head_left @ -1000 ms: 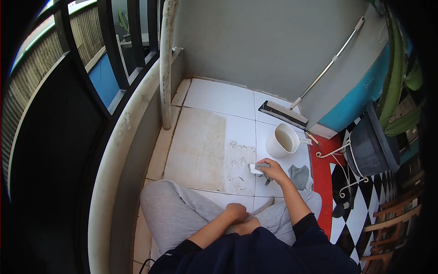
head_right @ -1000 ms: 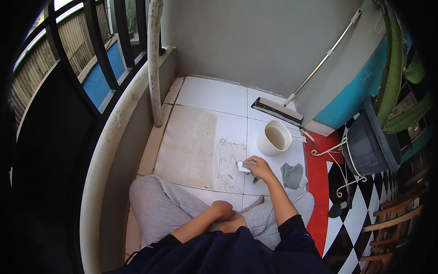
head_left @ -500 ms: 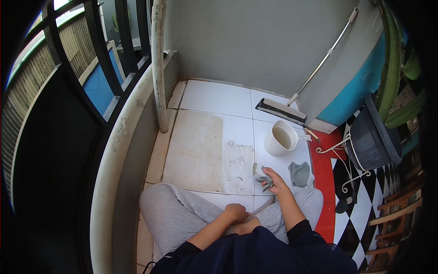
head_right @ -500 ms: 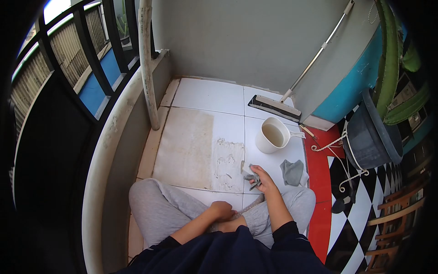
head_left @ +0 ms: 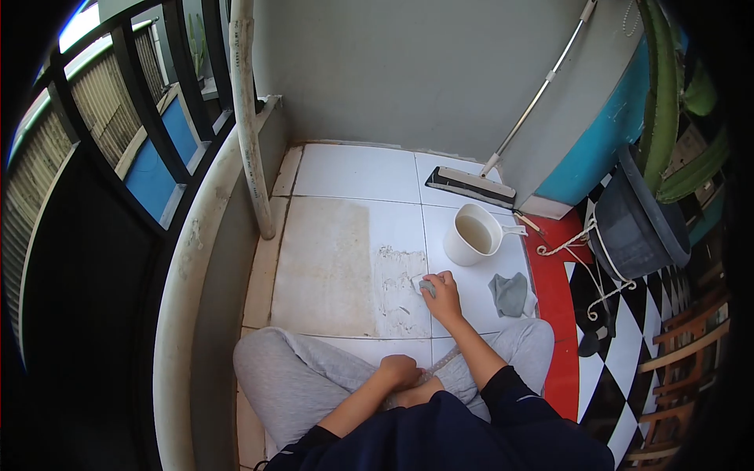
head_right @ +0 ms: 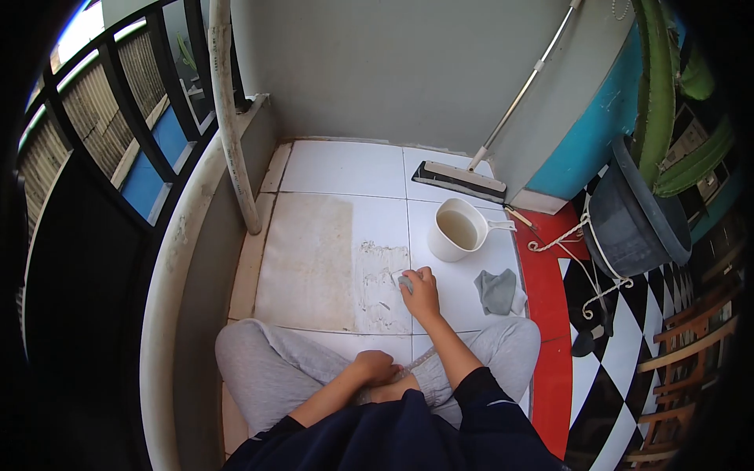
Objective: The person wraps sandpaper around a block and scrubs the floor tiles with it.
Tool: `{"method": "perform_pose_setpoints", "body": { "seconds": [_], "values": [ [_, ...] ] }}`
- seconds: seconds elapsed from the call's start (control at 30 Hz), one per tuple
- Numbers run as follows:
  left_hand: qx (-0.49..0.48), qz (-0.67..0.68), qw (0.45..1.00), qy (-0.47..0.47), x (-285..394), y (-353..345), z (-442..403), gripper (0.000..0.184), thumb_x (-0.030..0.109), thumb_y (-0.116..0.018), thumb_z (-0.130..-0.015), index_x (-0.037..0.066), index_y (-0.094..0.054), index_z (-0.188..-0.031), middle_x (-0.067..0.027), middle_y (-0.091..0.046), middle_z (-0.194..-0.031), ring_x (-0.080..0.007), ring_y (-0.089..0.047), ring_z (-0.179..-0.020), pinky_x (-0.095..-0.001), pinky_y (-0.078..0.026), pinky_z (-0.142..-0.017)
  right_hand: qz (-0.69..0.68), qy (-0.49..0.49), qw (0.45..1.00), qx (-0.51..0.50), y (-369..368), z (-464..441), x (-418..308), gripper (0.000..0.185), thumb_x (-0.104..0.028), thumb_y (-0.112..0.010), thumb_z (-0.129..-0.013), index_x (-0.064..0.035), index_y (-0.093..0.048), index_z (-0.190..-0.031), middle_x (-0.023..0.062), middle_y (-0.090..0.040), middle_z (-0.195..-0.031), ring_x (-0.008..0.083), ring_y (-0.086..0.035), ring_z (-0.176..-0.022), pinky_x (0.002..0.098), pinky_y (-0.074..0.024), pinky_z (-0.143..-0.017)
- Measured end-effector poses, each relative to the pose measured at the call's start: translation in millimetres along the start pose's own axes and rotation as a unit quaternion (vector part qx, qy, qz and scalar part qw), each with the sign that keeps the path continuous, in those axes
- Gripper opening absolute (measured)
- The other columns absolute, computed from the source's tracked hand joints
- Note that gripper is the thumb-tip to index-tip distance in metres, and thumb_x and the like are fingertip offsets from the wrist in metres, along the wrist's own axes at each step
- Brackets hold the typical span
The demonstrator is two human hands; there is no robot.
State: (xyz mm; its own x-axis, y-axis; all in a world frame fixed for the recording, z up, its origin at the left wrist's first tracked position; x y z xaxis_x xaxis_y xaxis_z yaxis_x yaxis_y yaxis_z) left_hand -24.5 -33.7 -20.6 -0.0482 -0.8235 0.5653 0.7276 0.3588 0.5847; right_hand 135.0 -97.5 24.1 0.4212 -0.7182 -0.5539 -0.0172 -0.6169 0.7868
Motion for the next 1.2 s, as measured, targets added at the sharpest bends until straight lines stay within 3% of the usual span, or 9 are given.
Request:
{"method": "perform_pose_setpoints", "body": {
  "seconds": [0.13,0.2,0.47,0.67,0.77,1.2],
  "values": [
    [0.016,0.006,1.000,-0.006,-1.0,0.2,-3.1,0.055,0.046,-0.034,-0.089,-0.001,-0.064,-0.089,-0.0202,-0.062,-0.093,-0.0349,-0.058,-0.090,-0.0410,-0.045,-0.079,0.067,0.031,0.997,-0.032,-7.0,-7.8,-11.9,0.030,-0.006,-0.066,-0.069,-0.0073,-0.060,-0.098,0.0149,-0.044,-0.101,0.0331,-0.046,-0.093,0.0388,-0.0430,-0.078],
    [-0.010,-0.004,1.000,0.015,-0.5,-0.8,-1.6,0.051,0.044,-0.037,-0.089,0.002,-0.064,-0.092,-0.0174,-0.062,-0.099,-0.0319,-0.058,-0.095,-0.0397,-0.045,-0.080,0.092,0.024,0.994,-0.050,-10.5,-6.6,-9.7,0.031,-0.005,-0.066,-0.069,-0.0076,-0.059,-0.098,0.0149,-0.044,-0.101,0.0334,-0.045,-0.093,0.0395,-0.0438,-0.078],
    [-0.006,-0.013,1.000,0.006,3.9,2.9,2.0,0.051,0.043,-0.037,-0.089,0.000,-0.064,-0.091,-0.0186,-0.062,-0.097,-0.0325,-0.058,-0.093,-0.0402,-0.046,-0.079,0.170,-0.028,0.980,-0.102,-12.8,-4.9,-8.2,0.027,-0.008,-0.066,-0.068,-0.0087,-0.060,-0.095,0.0137,-0.042,-0.102,0.0328,-0.044,-0.092,0.0401,-0.0475,-0.073],
    [0.002,-0.014,1.000,0.006,4.3,4.3,3.6,0.051,0.043,-0.037,-0.089,0.001,-0.064,-0.091,-0.0183,-0.062,-0.097,-0.0320,-0.059,-0.093,-0.0400,-0.045,-0.079,0.176,-0.048,0.974,-0.137,-8.5,-2.8,-7.8,0.021,-0.004,-0.059,-0.068,-0.0076,-0.060,-0.088,0.0155,-0.041,-0.106,0.0350,-0.045,-0.090,0.0396,-0.0504,-0.069],
    [0.006,-0.015,1.000,0.009,1.7,0.5,-0.1,0.051,0.043,-0.037,-0.089,0.001,-0.064,-0.092,-0.0180,-0.062,-0.098,-0.0318,-0.059,-0.094,-0.0399,-0.045,-0.079,0.186,-0.070,0.969,-0.147,-9.0,2.3,-3.1,0.025,-0.007,-0.065,-0.067,-0.0087,-0.061,-0.092,0.0145,-0.042,-0.103,0.0340,-0.045,-0.092,0.0399,-0.0484,-0.074],
    [0.004,-0.013,1.000,0.008,1.8,0.1,1.0,0.053,0.045,-0.035,-0.088,0.000,-0.063,-0.092,-0.0197,-0.062,-0.095,-0.0338,-0.058,-0.092,-0.0408,-0.044,-0.080,0.198,-0.045,0.970,-0.131,-11.6,16.1,-2.4,0.023,-0.005,-0.061,-0.066,-0.0081,-0.060,-0.089,0.0161,-0.041,-0.104,0.0346,-0.044,-0.091,0.0394,-0.0501,-0.069]
  ]
}}
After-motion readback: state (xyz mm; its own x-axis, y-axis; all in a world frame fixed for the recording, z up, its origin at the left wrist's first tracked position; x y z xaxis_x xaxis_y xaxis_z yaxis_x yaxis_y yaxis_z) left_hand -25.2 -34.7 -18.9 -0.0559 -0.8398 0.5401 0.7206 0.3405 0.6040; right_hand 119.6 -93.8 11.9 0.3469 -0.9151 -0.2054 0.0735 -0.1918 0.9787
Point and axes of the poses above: each hand's wrist, its own z-axis away from the middle knuckle, its own y-axis out of the back of the hand, x = y × z, the point moved 6 cm from there along -z, towards the middle knuckle
